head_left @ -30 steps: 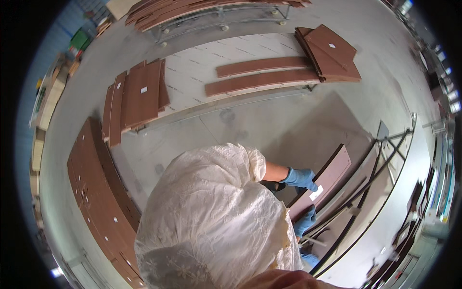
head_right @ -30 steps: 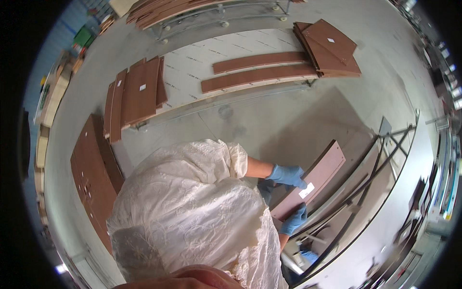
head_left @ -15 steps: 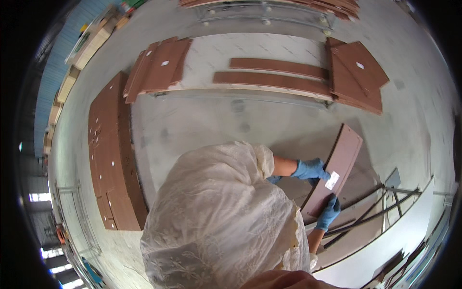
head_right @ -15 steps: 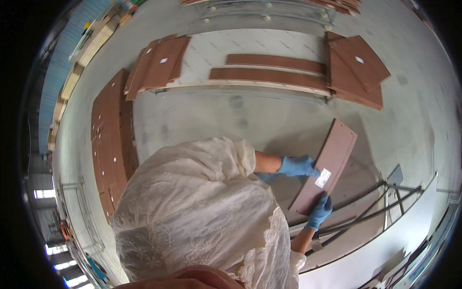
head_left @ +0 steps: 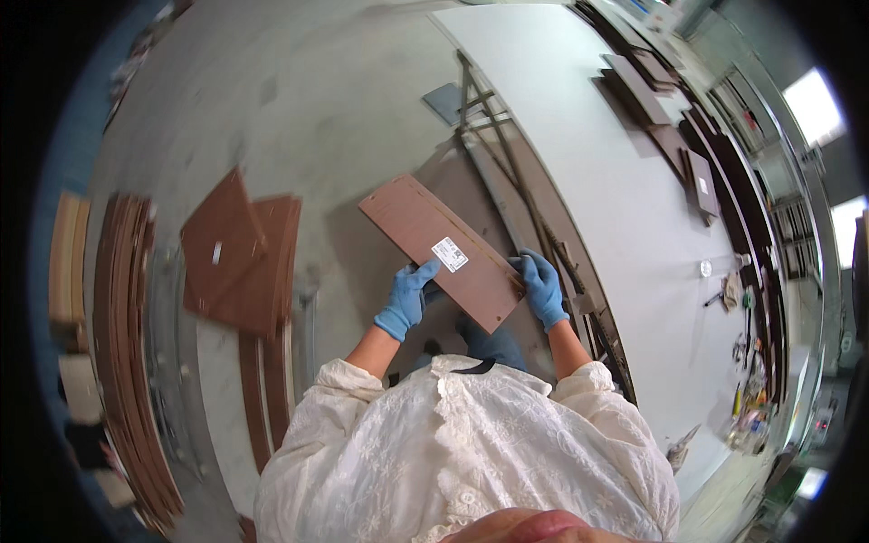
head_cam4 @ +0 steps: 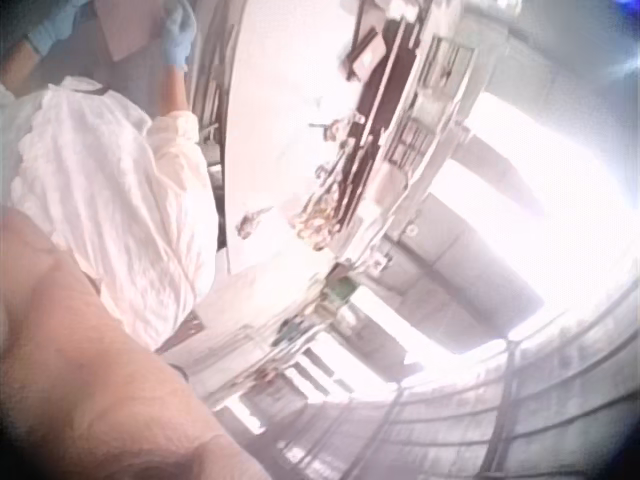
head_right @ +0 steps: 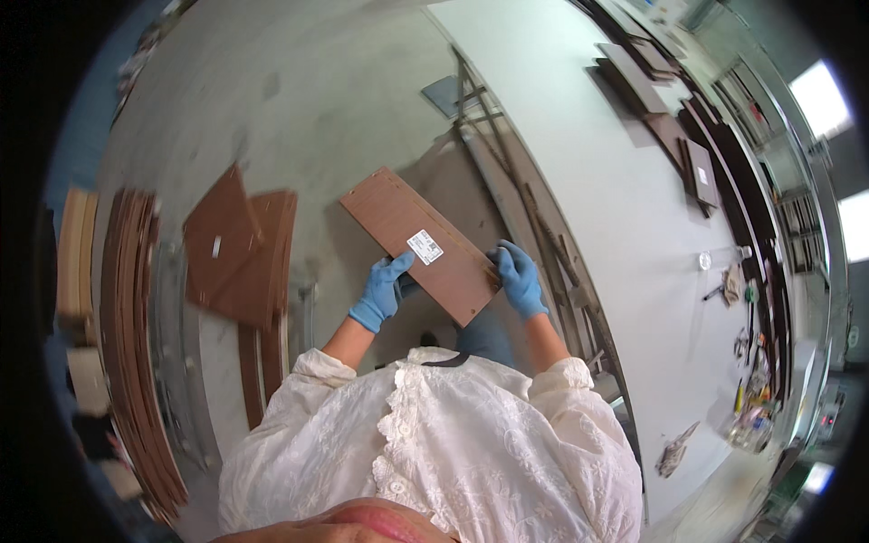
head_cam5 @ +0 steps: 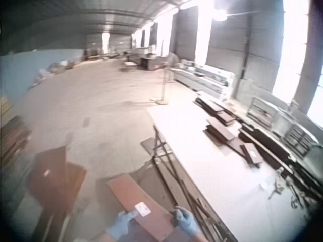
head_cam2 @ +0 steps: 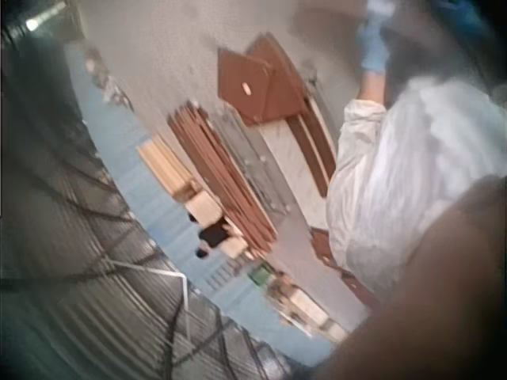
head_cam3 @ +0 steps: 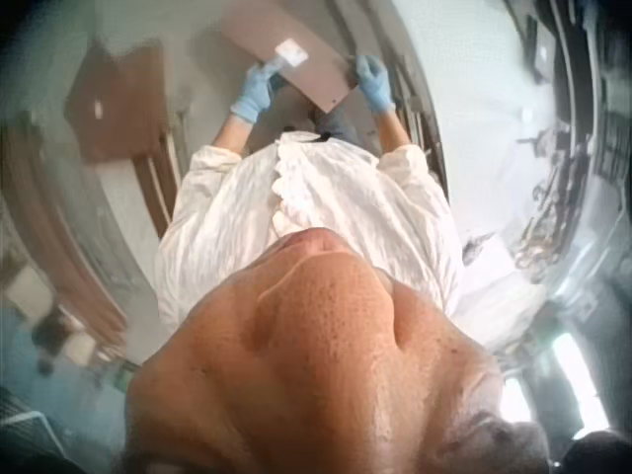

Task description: The person picks up small brown wooden panels from a table and places them onto a larger flat surface, aligning them in rows. The person repeatedly picks up panels, positions them, and adjusts their placement to form a neat arrangement.

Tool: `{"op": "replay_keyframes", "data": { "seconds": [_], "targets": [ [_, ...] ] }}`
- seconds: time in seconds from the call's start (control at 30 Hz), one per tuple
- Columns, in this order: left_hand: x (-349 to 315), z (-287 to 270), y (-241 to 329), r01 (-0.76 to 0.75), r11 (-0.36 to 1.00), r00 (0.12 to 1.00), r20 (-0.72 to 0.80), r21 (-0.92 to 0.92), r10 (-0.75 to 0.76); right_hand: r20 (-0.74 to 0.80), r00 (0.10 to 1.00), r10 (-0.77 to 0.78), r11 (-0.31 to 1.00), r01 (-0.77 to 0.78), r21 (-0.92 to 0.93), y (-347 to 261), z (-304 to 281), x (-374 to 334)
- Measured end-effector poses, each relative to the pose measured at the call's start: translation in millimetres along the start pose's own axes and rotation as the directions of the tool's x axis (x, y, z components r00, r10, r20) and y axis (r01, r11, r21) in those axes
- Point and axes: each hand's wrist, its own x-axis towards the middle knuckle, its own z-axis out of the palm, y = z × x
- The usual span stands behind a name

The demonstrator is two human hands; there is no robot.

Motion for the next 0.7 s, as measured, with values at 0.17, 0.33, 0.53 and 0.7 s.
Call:
{"op": "replay_keyframes", "data": {
  "seconds": [0.17, 0.33, 0.53, 0.7],
  "targets": [
    [130, 64, 15, 0.16, 0.987, 0.983, 0.091, -0.02, -0.158, -0.428, 0.903, -0.037, 0.997, 0.007, -0.072, 31, -82, 81],
    [275, 154, 48, 0.213, 0.974, 0.959, 0.176, 0.072, -0.223, -0.566, 0.692, -0.449, 0.751, -0.051, -0.658, 40, -156, 204],
    [415, 267, 66, 0.224, 0.97, 0.919, 0.309, 0.097, -0.244, -0.721, 0.6, -0.347, 0.601, -0.448, -0.662, 52, -227, 325],
    [514, 360, 52, 0.307, 0.948, 0.866, 0.387, 0.085, -0.316, -0.741, 0.612, -0.277, 0.428, -0.612, -0.665, 69, -229, 340]
  ]
}}
